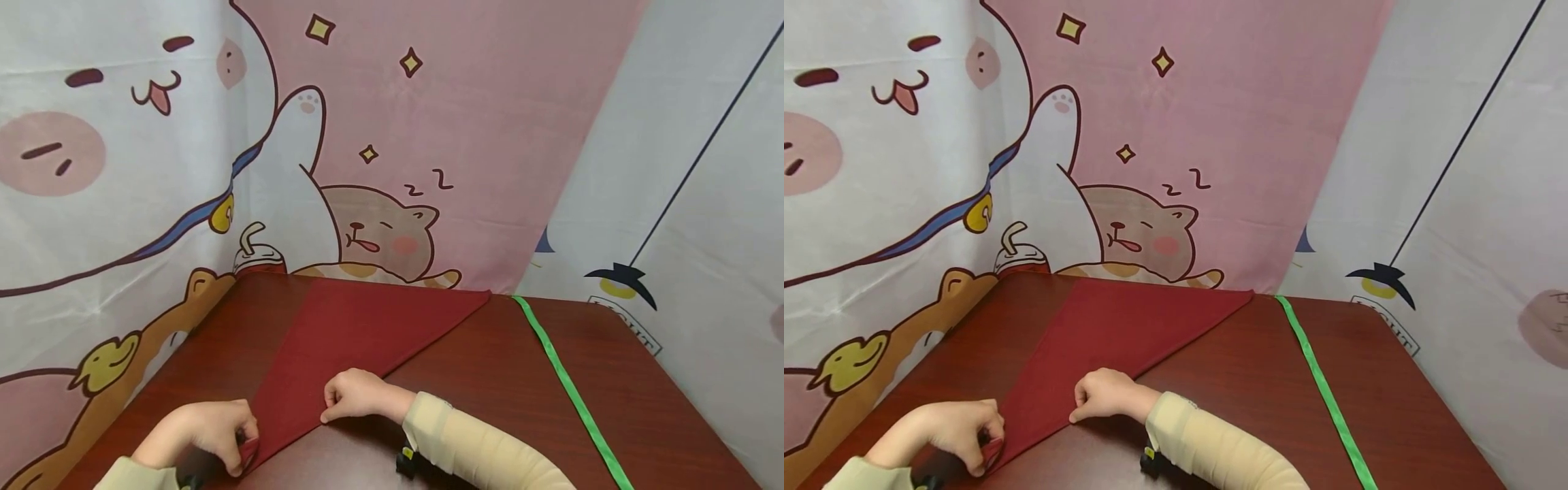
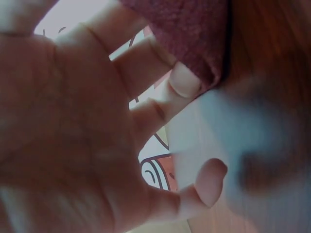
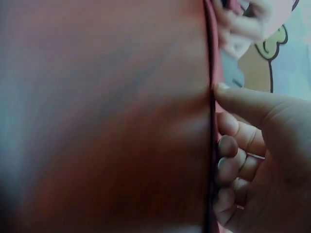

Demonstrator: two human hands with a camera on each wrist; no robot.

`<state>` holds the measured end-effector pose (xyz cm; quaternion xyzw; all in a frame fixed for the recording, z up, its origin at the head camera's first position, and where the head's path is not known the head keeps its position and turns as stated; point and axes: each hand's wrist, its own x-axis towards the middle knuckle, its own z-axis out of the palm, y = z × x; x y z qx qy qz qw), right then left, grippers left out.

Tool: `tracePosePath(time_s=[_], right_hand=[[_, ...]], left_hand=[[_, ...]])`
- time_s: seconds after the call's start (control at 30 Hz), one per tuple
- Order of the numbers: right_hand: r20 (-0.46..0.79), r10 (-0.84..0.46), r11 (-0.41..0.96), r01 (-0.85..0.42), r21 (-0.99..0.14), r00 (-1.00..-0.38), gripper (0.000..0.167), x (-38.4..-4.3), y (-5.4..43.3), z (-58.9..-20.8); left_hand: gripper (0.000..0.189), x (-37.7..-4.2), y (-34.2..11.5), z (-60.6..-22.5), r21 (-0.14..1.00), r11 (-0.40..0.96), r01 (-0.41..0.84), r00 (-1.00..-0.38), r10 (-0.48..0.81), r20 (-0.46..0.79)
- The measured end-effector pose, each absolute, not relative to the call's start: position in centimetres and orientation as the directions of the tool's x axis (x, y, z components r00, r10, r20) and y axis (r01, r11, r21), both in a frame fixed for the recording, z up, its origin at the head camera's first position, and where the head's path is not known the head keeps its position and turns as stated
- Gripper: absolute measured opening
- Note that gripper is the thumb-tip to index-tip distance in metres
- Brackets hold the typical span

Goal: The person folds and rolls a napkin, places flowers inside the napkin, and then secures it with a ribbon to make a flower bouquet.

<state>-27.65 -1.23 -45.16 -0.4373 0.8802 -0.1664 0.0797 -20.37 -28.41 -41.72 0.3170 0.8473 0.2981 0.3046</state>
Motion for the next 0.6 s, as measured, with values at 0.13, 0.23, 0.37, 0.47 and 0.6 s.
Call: tracePosePath(time_s=[0.13,0.23,0.37,0.47,0.6], right_hand=[[0.010,-0.794,0.558,-0.734,-0.388,-0.608,0.027,-29.0,0.5,-45.2],[0.003,-0.795,0.553,-0.726,-0.408,-0.607,0.027,-30.2,1.7,-45.3],[-0.001,-0.786,0.559,-0.710,-0.427,-0.618,0.027,-31.8,3.4,-45.4],[0.000,-0.780,0.561,-0.700,-0.442,-0.626,0.027,-33.1,4.8,-45.5],[0.001,-0.769,0.566,-0.682,-0.464,-0.639,0.026,-34.7,6.9,-45.6]], left_hand=[[0.013,-20.3,-28.2,-41.5,0.675,0.640,0.366,-0.629,0.705,-0.328],[0.013,-20.2,-28.2,-41.5,0.661,0.650,0.376,-0.644,0.696,-0.317],[0.015,-20.2,-28.3,-41.6,0.661,0.654,0.367,-0.654,0.687,-0.317],[0.017,-20.2,-28.3,-41.7,0.668,0.656,0.352,-0.656,0.682,-0.324],[0.020,-20.2,-28.3,-41.8,0.688,0.636,0.351,-0.641,0.698,-0.318]])
